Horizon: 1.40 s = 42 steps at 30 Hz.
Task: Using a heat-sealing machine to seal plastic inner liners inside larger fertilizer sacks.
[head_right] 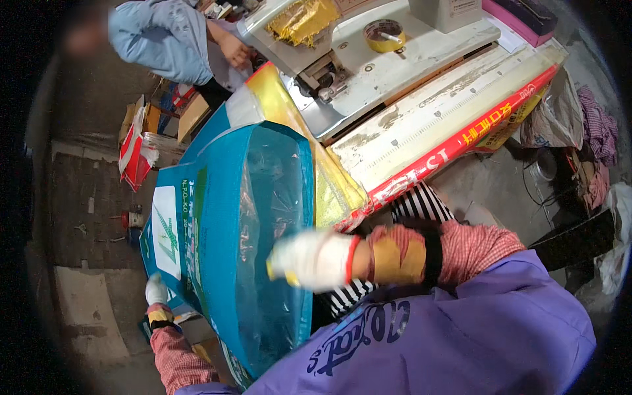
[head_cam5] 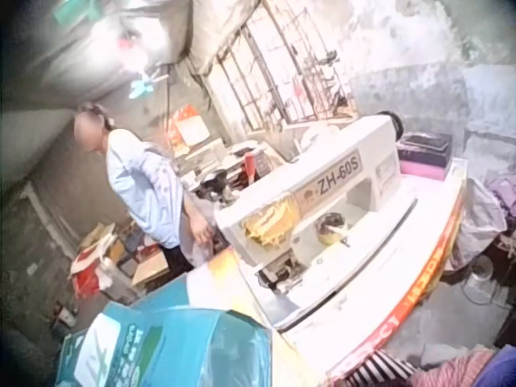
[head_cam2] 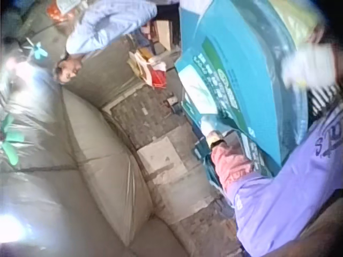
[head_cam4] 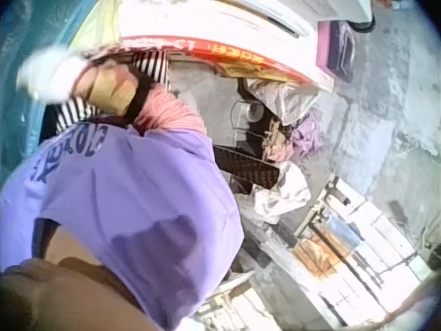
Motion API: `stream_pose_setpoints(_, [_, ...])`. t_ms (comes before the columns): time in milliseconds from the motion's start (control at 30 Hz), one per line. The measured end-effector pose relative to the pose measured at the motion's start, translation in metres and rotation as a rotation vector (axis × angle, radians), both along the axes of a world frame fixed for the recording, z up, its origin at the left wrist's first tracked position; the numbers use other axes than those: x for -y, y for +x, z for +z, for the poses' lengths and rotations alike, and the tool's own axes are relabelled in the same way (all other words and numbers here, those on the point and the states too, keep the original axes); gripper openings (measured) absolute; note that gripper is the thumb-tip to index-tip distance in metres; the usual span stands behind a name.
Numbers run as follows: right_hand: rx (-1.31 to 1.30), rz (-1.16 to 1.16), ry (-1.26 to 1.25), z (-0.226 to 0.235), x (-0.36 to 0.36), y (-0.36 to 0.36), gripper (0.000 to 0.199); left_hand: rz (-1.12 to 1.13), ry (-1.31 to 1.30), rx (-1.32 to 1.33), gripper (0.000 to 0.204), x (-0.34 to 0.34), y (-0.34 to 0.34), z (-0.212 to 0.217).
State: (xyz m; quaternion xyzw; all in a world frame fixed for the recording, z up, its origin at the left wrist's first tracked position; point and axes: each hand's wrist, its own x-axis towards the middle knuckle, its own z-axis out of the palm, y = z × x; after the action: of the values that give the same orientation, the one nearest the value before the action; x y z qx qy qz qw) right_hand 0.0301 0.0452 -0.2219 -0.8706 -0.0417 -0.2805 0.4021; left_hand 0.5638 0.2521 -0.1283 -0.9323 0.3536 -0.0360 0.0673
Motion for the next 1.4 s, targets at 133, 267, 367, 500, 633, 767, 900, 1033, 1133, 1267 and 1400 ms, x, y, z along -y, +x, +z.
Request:
stream_pose_setpoints(133, [-0.394, -0.606, -0.017, 0.013, 0.031, 0.031, 0.032, -0.673, -0.421, 0.003, 0.042, 0.097, -0.218, 0.011])
stream_pose_setpoints(267, [-0.699, -0.598, -0.377, -0.025, 0.038, 0.107, 0.029, -1.035, -0.266, -0.173, 0.035, 0.073, -0.362, -0.006])
stream_pose_setpoints(367, [-0.326, -0.436, -0.150, -0.038, 0.042, 0.065, 0.015, -0.968, -0.203, -0.245, 0.032, 0.029, -0.376, -0.039])
stream_pose_setpoints(500, [-0.365, -0.193, -0.789, -0.036, 0.065, 0.071, 0.004, -0.229, -0.505, -0.221, 0.058, -0.029, -0.359, -0.061])
stream_pose_setpoints(633, [-0.334, -0.218, -0.754, -0.036, 0.055, 0.079, 0.011, 0.284, -1.041, -0.912, 0.065, -0.069, -0.360, -0.090])
stream_pose_setpoints(767, [-0.177, -0.309, -0.845, -0.034, 0.056, 0.068, 0.007, 0.082, -0.683, -0.782, 0.048, -0.095, -0.369, -0.112])
stream_pose_setpoints(900, [-0.295, -0.209, -0.667, -0.009, 0.050, 0.059, 0.012, -0.307, -0.593, -0.564, 0.037, -0.079, -0.368, -0.114])
stream_pose_setpoints(1033, [-0.297, -0.298, -0.636, -0.030, 0.056, 0.075, 0.014, -0.161, -0.565, -0.455, 0.056, -0.093, -0.372, -0.047])
stream_pose_setpoints(1133, [-0.452, -0.415, -0.704, -0.035, 0.057, 0.086, 0.011, -0.069, -0.896, -0.715, 0.045, -0.100, -0.377, 0.013])
stream_pose_setpoints(1267, [-0.431, -0.258, -0.669, -0.039, 0.030, 0.099, 0.012, 0.477, -1.056, -1.276, 0.053, -0.109, -0.395, 0.028])
stream_pose_setpoints(1400, [-0.418, -0.087, -0.630, -0.029, -0.011, 0.168, 0.012, 0.555, -1.156, -1.373, 0.052, -0.138, -0.400, 0.012])
